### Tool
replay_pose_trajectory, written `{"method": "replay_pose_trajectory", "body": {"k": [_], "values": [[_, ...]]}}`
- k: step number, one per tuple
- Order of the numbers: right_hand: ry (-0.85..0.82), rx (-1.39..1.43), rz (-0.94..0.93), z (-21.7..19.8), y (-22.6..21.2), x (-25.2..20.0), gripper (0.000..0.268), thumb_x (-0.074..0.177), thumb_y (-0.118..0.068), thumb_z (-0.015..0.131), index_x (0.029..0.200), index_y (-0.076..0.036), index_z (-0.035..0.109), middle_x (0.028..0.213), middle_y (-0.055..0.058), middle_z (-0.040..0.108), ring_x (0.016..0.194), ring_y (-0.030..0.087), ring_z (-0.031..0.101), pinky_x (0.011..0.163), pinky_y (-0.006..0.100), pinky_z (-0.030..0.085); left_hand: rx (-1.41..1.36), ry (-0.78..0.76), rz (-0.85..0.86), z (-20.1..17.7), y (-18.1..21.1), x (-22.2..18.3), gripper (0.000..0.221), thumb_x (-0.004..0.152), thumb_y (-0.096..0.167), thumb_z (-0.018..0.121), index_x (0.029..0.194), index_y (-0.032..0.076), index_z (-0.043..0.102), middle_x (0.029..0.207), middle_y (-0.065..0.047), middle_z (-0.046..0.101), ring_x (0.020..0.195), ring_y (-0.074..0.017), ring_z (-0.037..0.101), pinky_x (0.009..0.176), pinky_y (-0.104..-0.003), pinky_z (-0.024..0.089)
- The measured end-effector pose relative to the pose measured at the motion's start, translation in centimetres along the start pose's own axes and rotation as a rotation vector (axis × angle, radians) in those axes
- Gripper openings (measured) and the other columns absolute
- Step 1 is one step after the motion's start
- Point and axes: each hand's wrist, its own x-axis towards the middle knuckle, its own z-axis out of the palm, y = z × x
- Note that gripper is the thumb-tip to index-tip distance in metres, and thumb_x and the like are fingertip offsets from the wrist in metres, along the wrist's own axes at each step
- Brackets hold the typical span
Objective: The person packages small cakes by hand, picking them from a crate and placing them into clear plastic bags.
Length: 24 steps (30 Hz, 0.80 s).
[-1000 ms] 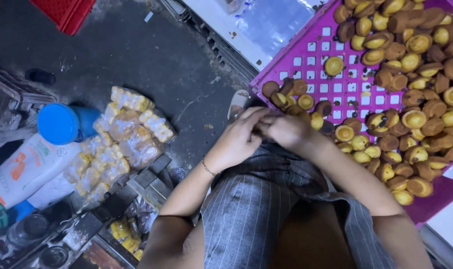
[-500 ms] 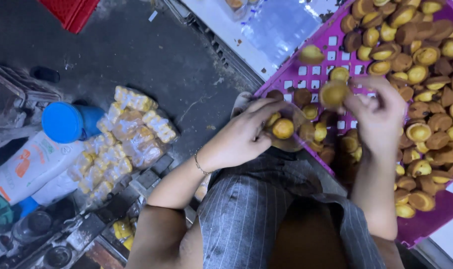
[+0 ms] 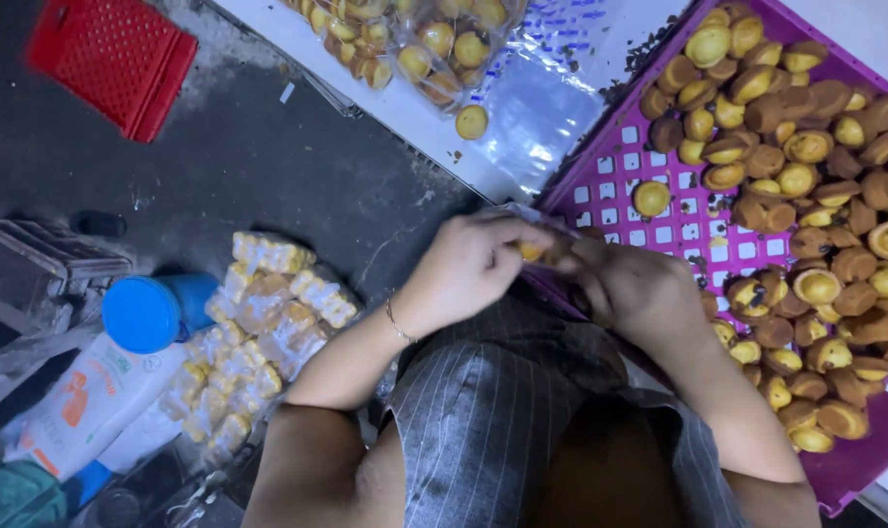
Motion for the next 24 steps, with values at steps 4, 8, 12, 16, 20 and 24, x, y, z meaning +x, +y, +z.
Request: {"method": "replay_pose_trajectory", "body": {"k": [4, 8, 12, 16, 20, 24], "values": [[0.060, 0.177, 0.093, -1.3, 0.8, 2.9, 0.040, 0.094, -0.042, 0.064, 0.122, -0.016, 0.075, 0.076, 0.005, 0.065, 0.064, 0.023, 0.064, 0.059, 0.038, 0.051, -0.002, 0.044, 0.118, -1.6, -1.5, 3.0, 0.022, 0.089, 0.014, 0.060, 0.109, 0.013, 0.067, 0.111, -0.004, 0.072, 0.104, -0.0216, 0.069, 0.098, -0.035, 0.054], [0.114, 0.416, 0.180, -3.3, 2.3, 4.6, 0.010, 0.096, -0.006, 0.073, 0.104, -0.008, 0.078, 0.093, 0.005, 0.075, 0.080, 0.019, 0.068, 0.078, 0.033, 0.060, 0.119, -0.072, 0.340, 0.6, -5.8, 8.3, 0.020, 0.094, -0.008, 0.063, 0.092, 0.009, 0.073, 0.093, -0.005, 0.074, 0.082, -0.0233, 0.074, 0.077, -0.034, 0.066], [0.451, 0.285, 0.445, -3.3, 3.6, 1.7, 0.011, 0.106, 0.003, 0.075, 0.116, 0.007, 0.074, 0.126, 0.023, 0.070, 0.122, 0.040, 0.065, 0.113, 0.051, 0.049, -0.010, -0.371, 0.045, -3.6, -6.3, 24.9, 0.015, 0.098, 0.029, 0.057, 0.097, 0.021, 0.070, 0.091, 0.002, 0.079, 0.078, -0.0108, 0.077, 0.072, -0.024, 0.067], [0.468, 0.259, 0.831, -0.9, 3.3, -5.5, 0.012, 0.114, 0.006, 0.070, 0.122, 0.015, 0.072, 0.122, 0.030, 0.069, 0.117, 0.040, 0.065, 0.110, 0.048, 0.051, 0.189, -0.014, 0.504, -2.3, -13.5, 40.3, 0.020, 0.060, 0.019, 0.079, 0.069, 0.031, 0.066, 0.075, 0.013, 0.070, 0.071, -0.0107, 0.068, 0.061, -0.030, 0.048], [0.355, 0.339, 1.199, 2.2, -0.6, -10.8, 0.012, 0.110, -0.005, 0.070, 0.120, 0.002, 0.073, 0.119, 0.016, 0.071, 0.115, 0.026, 0.065, 0.108, 0.034, 0.047, 0.142, -0.087, 0.537, -0.2, -13.7, 43.4, 0.013, 0.066, 0.020, 0.074, 0.070, 0.028, 0.065, 0.073, 0.011, 0.067, 0.067, -0.0113, 0.065, 0.058, -0.030, 0.046], [0.319, 0.351, 1.372, 3.4, -3.7, -12.1, 0.015, 0.106, -0.004, 0.071, 0.120, 0.000, 0.075, 0.117, 0.015, 0.072, 0.113, 0.022, 0.067, 0.107, 0.031, 0.049, 0.119, -0.161, 0.562, 1.0, -12.8, 43.9, 0.008, 0.072, 0.020, 0.069, 0.070, 0.026, 0.064, 0.071, 0.010, 0.064, 0.063, -0.0119, 0.062, 0.055, -0.031, 0.045]]}}
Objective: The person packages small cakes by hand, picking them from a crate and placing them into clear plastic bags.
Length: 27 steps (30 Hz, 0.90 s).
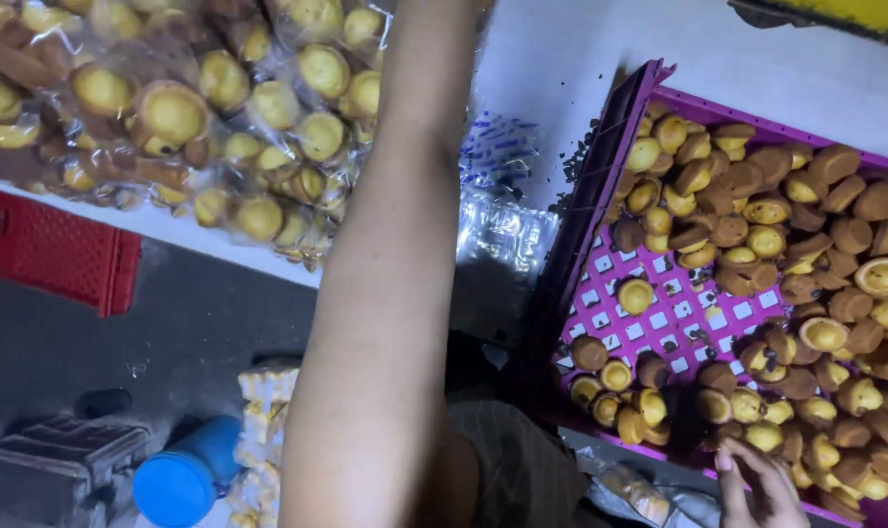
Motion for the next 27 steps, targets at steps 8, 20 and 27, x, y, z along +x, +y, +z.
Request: {"method": "replay_pose_trajectory", "body": {"k": [8, 20, 27], "values": [[0.012, -0.043, -0.232, 2.8, -3.5, 3.7, 0.027, 0.099, 0.001, 0.088, 0.119, 0.007, 0.073, 0.119, 0.018, 0.073, 0.110, 0.030, 0.063, 0.106, 0.040, 0.046, -0.033, -0.101, -0.001, -1.3, 5.6, -3.9, 0.012, 0.084, 0.022, 0.058, 0.072, 0.021, 0.061, 0.067, 0.007, 0.057, 0.055, -0.0130, 0.056, 0.049, -0.032, 0.041], [-0.503, 0.031, -1.148, 26.8, -17.7, 12.9, 0.035, 0.092, -0.025, 0.070, 0.118, -0.001, 0.066, 0.098, 0.021, 0.068, 0.097, 0.044, 0.067, 0.078, 0.054, 0.057, 0.040, -0.107, 0.017, -5.6, 21.6, -13.3, 0.033, 0.101, 0.024, 0.043, 0.073, 0.014, 0.056, 0.061, 0.003, 0.047, 0.044, -0.0145, 0.047, 0.040, -0.033, 0.036], [-0.351, 0.228, -1.185, 14.0, -18.2, 14.3, 0.034, 0.093, -0.025, 0.083, 0.107, 0.004, 0.073, 0.099, 0.024, 0.074, 0.097, 0.047, 0.068, 0.085, 0.057, 0.054, 0.070, 0.428, -0.324, 11.8, 11.5, -33.5, 0.013, 0.095, 0.028, 0.063, 0.104, 0.024, 0.071, 0.086, 0.003, 0.066, 0.082, -0.0277, 0.069, 0.064, -0.042, 0.054]]}}
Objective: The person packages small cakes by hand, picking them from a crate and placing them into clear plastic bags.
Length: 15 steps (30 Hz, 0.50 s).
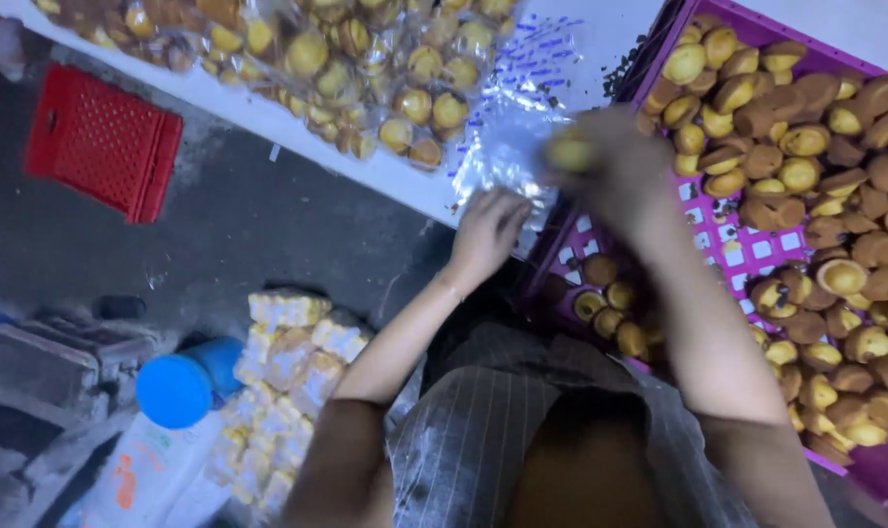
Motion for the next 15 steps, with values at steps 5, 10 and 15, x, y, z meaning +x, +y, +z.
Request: {"method": "replay_pose_trajectory", "body": {"k": [5, 10, 15], "values": [[-0.268, -0.271, 0.615, -11.7, 2.2, -13.3, 0.069, 0.085, -0.036, 0.085, 0.136, 0.005, 0.066, 0.128, 0.029, 0.065, 0.121, 0.046, 0.057, 0.102, 0.053, 0.042, 0.395, 0.006, -0.240, 5.7, -5.2, -1.4, 0.019, 0.085, 0.005, 0.065, 0.083, 0.023, 0.073, 0.108, -0.002, 0.061, 0.099, -0.0274, 0.053, 0.086, -0.042, 0.031], [-0.155, -0.294, 0.421, -10.5, -1.4, -19.2, 0.070, 0.091, -0.034, 0.078, 0.146, 0.002, 0.056, 0.144, 0.032, 0.053, 0.130, 0.049, 0.051, 0.110, 0.056, 0.041, 0.507, 0.024, -0.231, 4.5, -3.5, 3.1, 0.022, 0.097, 0.033, 0.059, 0.092, 0.021, 0.076, 0.087, -0.002, 0.075, 0.075, -0.0314, 0.069, 0.068, -0.048, 0.046], [0.043, 0.091, 0.185, -11.1, -6.0, -19.6, 0.073, 0.087, -0.004, 0.084, 0.146, 0.004, 0.042, 0.153, 0.032, 0.041, 0.146, 0.049, 0.042, 0.123, 0.059, 0.039, 0.384, -0.115, 0.578, 4.1, 17.3, 2.6, 0.031, 0.090, 0.022, 0.075, 0.066, 0.037, 0.063, 0.060, 0.013, 0.059, 0.053, -0.0039, 0.052, 0.041, -0.029, 0.035]]}}
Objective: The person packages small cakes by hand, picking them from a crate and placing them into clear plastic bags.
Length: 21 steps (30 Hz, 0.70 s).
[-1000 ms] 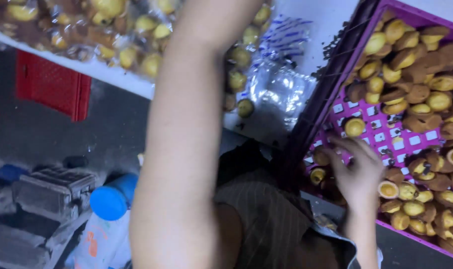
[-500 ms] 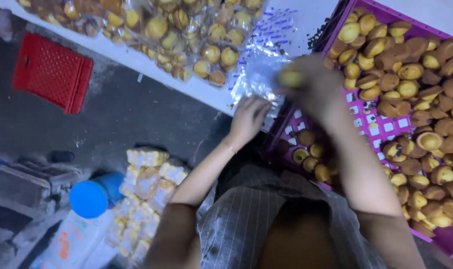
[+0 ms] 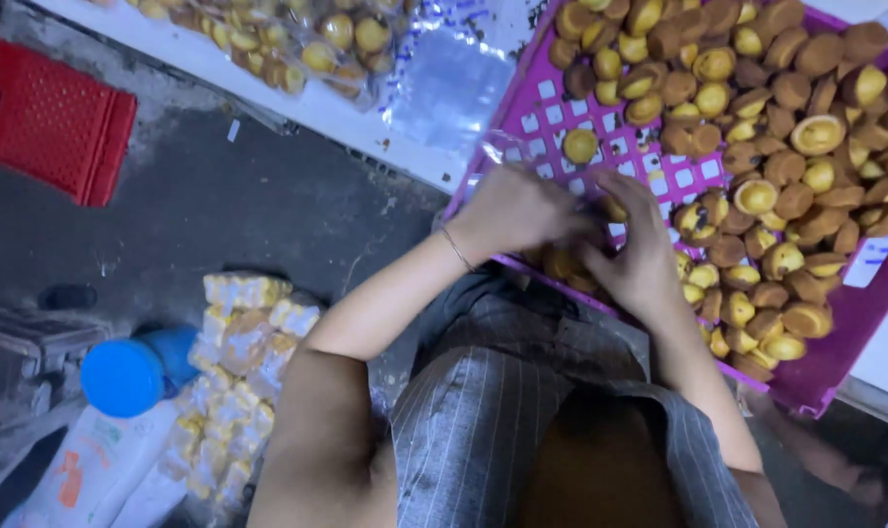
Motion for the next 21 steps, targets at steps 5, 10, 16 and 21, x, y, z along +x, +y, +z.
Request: {"method": "replay_pose_trajectory", "body": {"k": [5, 10, 16, 21], "values": [[-0.029, -0.041, 0.114, -4.7, 0.2, -3.3, 0.010, 0.114, 0.007, 0.077, 0.104, 0.003, 0.075, 0.105, 0.018, 0.074, 0.099, 0.031, 0.068, 0.093, 0.043, 0.049, -0.411, -0.191, -0.221, -1.8, 4.9, 0.1, 0.018, 0.104, 0.021, 0.059, 0.121, 0.024, 0.065, 0.109, 0.006, 0.073, 0.102, -0.0206, 0.065, 0.090, -0.037, 0.039], [0.135, -0.002, 0.341, -7.8, 5.3, -8.8, 0.011, 0.121, 0.011, 0.082, 0.123, 0.007, 0.072, 0.115, 0.019, 0.068, 0.107, 0.026, 0.062, 0.098, 0.036, 0.048, -0.667, -0.225, -0.389, -3.7, 7.8, -4.3, 0.016, 0.104, 0.014, 0.058, 0.120, 0.019, 0.057, 0.125, -0.002, 0.055, 0.120, -0.0232, 0.053, 0.106, -0.046, 0.045], [0.131, -0.025, 0.398, -7.8, 9.6, -10.3, 0.008, 0.128, 0.003, 0.071, 0.133, 0.003, 0.065, 0.124, 0.016, 0.064, 0.117, 0.024, 0.061, 0.109, 0.036, 0.048, -0.977, -0.625, -0.596, -2.7, 8.3, -11.2, 0.035, 0.105, 0.036, 0.048, 0.121, 0.010, 0.066, 0.118, -0.007, 0.072, 0.106, -0.0230, 0.069, 0.093, -0.035, 0.052], [0.061, -0.107, 0.182, -5.4, 4.0, -6.0, 0.006, 0.130, 0.006, 0.077, 0.128, 0.010, 0.074, 0.124, 0.024, 0.069, 0.117, 0.036, 0.062, 0.097, 0.045, 0.047, -0.794, -0.301, -0.606, -1.6, 9.2, -9.7, 0.042, 0.108, 0.039, 0.041, 0.129, 0.010, 0.062, 0.129, -0.010, 0.067, 0.122, -0.0271, 0.065, 0.110, -0.044, 0.053]]}}
